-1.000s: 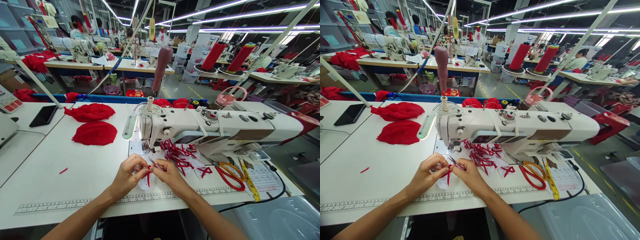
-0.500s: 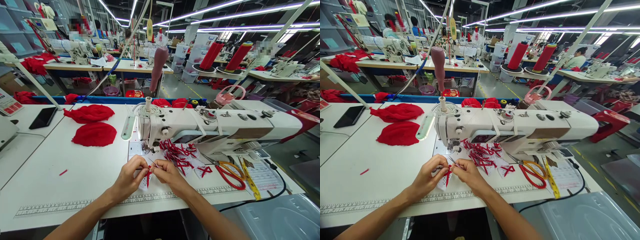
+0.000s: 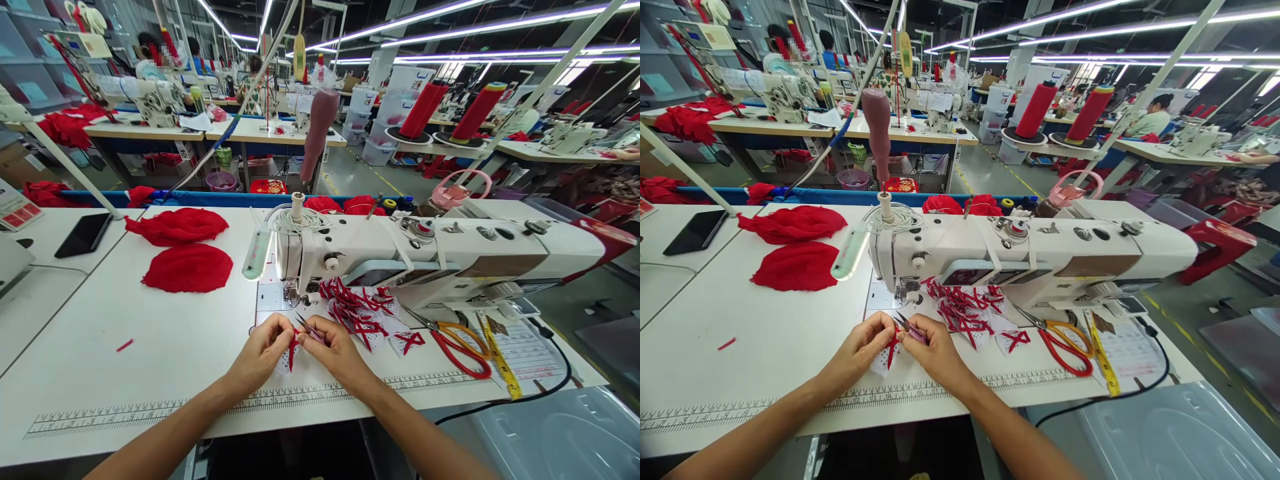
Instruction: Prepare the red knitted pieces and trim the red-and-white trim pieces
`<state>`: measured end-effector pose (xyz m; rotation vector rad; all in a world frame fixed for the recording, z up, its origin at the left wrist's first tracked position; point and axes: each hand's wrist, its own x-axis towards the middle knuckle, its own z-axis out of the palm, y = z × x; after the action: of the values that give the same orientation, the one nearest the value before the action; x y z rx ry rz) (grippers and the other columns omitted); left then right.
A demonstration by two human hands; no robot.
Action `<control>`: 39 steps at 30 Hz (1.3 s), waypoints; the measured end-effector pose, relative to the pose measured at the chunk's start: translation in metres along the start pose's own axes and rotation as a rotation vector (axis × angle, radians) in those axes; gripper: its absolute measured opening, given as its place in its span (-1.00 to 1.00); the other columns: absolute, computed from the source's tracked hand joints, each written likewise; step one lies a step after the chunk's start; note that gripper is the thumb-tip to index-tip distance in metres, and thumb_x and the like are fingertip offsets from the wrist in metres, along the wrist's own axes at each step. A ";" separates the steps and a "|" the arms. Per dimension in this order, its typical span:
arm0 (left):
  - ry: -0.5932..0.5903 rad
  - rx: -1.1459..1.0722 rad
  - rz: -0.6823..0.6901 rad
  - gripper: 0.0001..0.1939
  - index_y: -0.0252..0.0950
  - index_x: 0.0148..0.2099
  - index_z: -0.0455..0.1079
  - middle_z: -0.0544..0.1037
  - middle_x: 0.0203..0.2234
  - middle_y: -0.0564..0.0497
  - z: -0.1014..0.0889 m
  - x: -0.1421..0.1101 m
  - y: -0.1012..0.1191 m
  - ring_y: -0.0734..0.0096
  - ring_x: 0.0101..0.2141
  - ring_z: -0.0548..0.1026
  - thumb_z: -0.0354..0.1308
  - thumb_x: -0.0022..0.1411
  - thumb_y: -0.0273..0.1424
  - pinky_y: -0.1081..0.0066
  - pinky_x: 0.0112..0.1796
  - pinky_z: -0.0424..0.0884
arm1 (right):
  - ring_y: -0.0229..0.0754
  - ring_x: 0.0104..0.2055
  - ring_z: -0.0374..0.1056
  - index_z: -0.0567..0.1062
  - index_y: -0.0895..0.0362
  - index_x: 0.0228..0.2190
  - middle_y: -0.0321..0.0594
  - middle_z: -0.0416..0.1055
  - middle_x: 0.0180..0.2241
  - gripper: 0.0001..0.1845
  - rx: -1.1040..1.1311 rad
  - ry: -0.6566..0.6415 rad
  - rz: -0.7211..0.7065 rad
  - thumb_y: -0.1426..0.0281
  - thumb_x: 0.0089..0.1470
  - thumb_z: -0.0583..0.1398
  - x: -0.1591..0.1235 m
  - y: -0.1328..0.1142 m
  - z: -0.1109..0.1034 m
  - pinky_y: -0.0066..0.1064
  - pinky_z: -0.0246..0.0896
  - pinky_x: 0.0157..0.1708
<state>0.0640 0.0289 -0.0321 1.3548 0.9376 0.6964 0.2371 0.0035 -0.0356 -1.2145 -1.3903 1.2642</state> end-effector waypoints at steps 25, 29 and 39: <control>0.024 -0.179 -0.054 -0.50 -0.26 -0.19 0.19 0.31 -0.46 0.13 0.005 0.000 0.003 0.48 -0.42 0.25 0.19 0.18 0.08 0.44 -0.36 0.24 | -0.30 -0.46 -0.03 0.46 0.16 -0.45 -0.39 0.11 -0.53 -0.71 0.129 0.048 0.078 0.17 0.01 0.28 0.002 0.005 0.002 -0.42 -0.12 -0.44; 0.046 -0.087 -0.017 -0.49 -0.30 -0.18 0.26 0.39 -0.39 0.04 0.004 0.002 -0.001 0.41 -0.34 0.34 0.27 0.12 0.02 0.39 -0.28 0.28 | -0.30 -0.47 -0.04 0.43 0.16 -0.49 -0.39 0.10 -0.54 -0.73 0.100 0.064 0.073 0.20 0.01 0.25 0.003 0.003 0.002 -0.41 -0.14 -0.46; 0.031 -0.049 -0.022 -0.55 -0.31 -0.32 0.29 0.33 -0.49 0.08 0.004 0.003 0.002 0.46 -0.44 0.25 0.20 0.16 0.01 0.42 -0.39 0.18 | -0.30 -0.46 0.01 0.43 0.14 -0.47 -0.39 0.14 -0.53 -0.76 0.048 0.044 0.024 0.21 0.06 0.21 0.000 -0.003 0.000 -0.42 -0.07 -0.44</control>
<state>0.0690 0.0297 -0.0304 1.2926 0.9529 0.7207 0.2372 0.0034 -0.0321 -1.2227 -1.3102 1.2728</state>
